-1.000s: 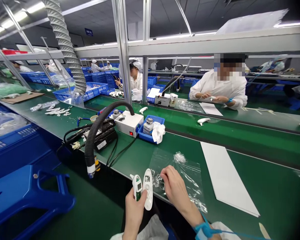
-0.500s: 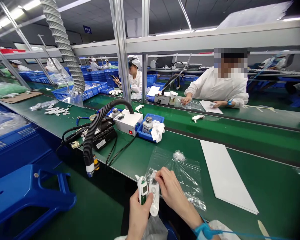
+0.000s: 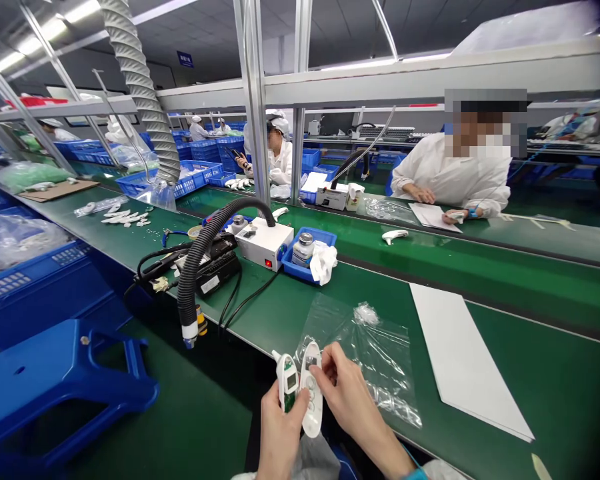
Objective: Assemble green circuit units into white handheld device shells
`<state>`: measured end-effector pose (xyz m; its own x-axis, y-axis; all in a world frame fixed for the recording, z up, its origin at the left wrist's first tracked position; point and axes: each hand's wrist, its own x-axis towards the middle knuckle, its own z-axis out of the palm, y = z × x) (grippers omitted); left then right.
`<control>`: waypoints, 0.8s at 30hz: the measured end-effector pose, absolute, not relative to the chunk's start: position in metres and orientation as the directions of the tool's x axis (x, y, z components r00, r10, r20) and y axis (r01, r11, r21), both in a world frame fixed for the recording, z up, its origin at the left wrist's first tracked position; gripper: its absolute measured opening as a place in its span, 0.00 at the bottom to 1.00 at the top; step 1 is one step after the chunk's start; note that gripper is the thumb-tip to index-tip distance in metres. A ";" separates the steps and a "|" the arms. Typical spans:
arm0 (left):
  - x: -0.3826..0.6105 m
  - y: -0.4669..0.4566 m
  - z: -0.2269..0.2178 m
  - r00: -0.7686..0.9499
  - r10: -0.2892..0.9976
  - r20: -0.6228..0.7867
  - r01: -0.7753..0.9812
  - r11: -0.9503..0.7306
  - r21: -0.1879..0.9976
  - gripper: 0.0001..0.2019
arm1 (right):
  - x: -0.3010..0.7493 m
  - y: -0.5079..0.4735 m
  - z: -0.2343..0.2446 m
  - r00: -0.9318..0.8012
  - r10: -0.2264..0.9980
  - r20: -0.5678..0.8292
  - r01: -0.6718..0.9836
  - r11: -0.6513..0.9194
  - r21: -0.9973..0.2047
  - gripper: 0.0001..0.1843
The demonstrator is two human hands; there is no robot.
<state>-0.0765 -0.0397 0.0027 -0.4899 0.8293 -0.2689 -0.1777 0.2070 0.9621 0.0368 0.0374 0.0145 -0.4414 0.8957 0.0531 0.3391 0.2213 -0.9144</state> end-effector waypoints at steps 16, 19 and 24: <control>-0.231 -0.065 -0.031 -0.778 0.481 -0.405 -0.548 -0.201 0.812 0.31 | -0.078 0.004 -0.028 -0.671 0.633 -0.386 -0.045 -0.555 -0.831 0.31; -0.245 -0.068 -0.032 -0.772 0.493 -0.401 -0.543 -0.184 0.819 0.30 | -0.134 -0.001 -0.035 -0.699 0.555 -0.451 0.016 -0.618 -0.786 0.33; -0.244 -0.074 -0.043 -0.791 0.438 -0.427 -0.532 -0.146 0.834 0.30 | -0.183 -0.003 -0.042 -0.688 0.546 -0.478 0.034 -0.634 -0.773 0.30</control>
